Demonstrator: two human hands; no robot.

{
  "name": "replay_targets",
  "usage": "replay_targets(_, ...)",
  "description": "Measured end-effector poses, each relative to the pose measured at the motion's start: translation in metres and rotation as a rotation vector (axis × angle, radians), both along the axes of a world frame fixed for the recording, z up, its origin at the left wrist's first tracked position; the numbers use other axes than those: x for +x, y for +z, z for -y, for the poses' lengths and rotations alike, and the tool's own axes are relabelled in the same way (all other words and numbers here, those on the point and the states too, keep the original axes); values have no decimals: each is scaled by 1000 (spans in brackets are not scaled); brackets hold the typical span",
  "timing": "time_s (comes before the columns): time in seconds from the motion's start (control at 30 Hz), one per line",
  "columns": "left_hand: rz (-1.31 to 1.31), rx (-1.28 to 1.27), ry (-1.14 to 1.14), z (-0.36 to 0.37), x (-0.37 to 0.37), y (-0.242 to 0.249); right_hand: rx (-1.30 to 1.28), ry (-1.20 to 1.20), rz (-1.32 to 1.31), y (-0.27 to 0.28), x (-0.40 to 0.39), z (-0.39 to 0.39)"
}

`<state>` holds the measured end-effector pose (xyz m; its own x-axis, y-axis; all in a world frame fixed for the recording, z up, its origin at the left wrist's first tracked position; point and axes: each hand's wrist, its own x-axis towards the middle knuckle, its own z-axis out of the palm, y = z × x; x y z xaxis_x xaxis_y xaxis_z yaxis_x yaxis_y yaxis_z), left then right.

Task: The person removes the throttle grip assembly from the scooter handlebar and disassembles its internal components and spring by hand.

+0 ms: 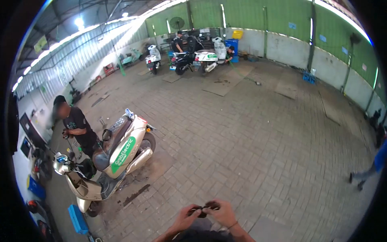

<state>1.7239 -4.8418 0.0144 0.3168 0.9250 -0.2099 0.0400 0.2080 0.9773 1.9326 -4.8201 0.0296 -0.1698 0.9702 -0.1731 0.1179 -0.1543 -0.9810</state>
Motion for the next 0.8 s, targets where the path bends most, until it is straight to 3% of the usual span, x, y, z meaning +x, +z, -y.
replay_targets(0.03,20,-39,67,-28,2,3,39,52,-89,-10,1,-40)
replay_targets(0.17,146,-94,218,-150,16,-34,11,239,-45,-43,14,-193)
replay_targets(0.3,78,-82,240,-309,47,-66,-38,214,-87,-60,37,-345)
replay_targets(0.37,83,-125,182,-397,75,-22,-141,-16,-278,-56,57,-401)
replay_targets(0.4,69,-159,125,-434,85,-1,-162,-22,-280,-46,66,-428)
replay_targets(0.6,216,-9,-32,-657,157,4,-61,-282,-423,-10,135,-617)
replay_targets(0.8,-127,382,-46,-863,218,-13,-136,-343,-557,-41,193,-818)
